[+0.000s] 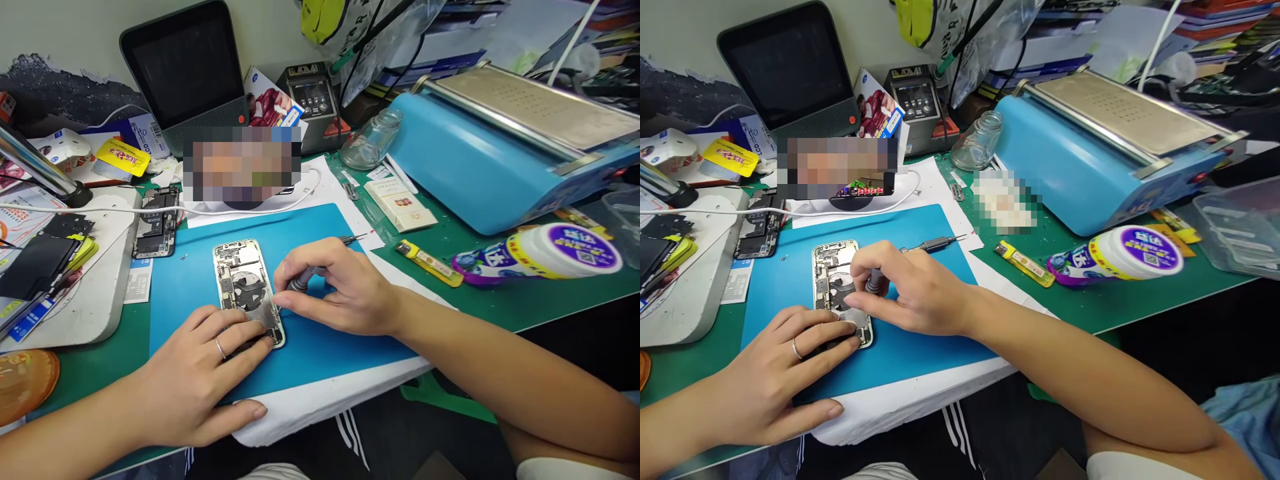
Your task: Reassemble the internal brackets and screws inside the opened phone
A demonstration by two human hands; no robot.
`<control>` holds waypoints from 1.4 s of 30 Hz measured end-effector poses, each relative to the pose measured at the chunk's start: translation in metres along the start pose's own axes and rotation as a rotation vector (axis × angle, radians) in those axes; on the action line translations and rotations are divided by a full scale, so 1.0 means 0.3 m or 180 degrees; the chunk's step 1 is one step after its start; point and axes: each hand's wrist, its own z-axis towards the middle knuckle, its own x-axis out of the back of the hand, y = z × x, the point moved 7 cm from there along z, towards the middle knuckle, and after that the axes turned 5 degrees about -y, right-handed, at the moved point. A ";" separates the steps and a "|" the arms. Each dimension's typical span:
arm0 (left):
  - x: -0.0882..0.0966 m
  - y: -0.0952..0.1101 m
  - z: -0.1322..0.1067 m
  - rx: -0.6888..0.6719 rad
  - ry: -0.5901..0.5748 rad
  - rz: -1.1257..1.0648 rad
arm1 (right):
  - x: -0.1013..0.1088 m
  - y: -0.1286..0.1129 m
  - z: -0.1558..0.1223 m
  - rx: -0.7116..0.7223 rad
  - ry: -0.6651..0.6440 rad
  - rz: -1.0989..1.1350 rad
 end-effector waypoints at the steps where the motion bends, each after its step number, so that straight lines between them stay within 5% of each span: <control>1: 0.001 0.002 0.001 -0.0011 0.0002 0.0007 | -0.002 -0.001 -0.001 0.0001 -0.0024 -0.0013; 14: -0.004 0.000 -0.003 -0.0057 0.0016 -0.0012 | -0.008 -0.006 0.002 0.0090 -0.0069 0.0533; 22: -0.002 0.001 0.002 -0.0125 0.0131 0.0017 | -0.060 -0.002 -0.008 0.0041 -0.0553 0.0680; 42: -0.010 -0.005 -0.005 -0.0065 0.0091 -0.0093 | -0.030 0.000 -0.003 0.0068 -0.0201 0.0483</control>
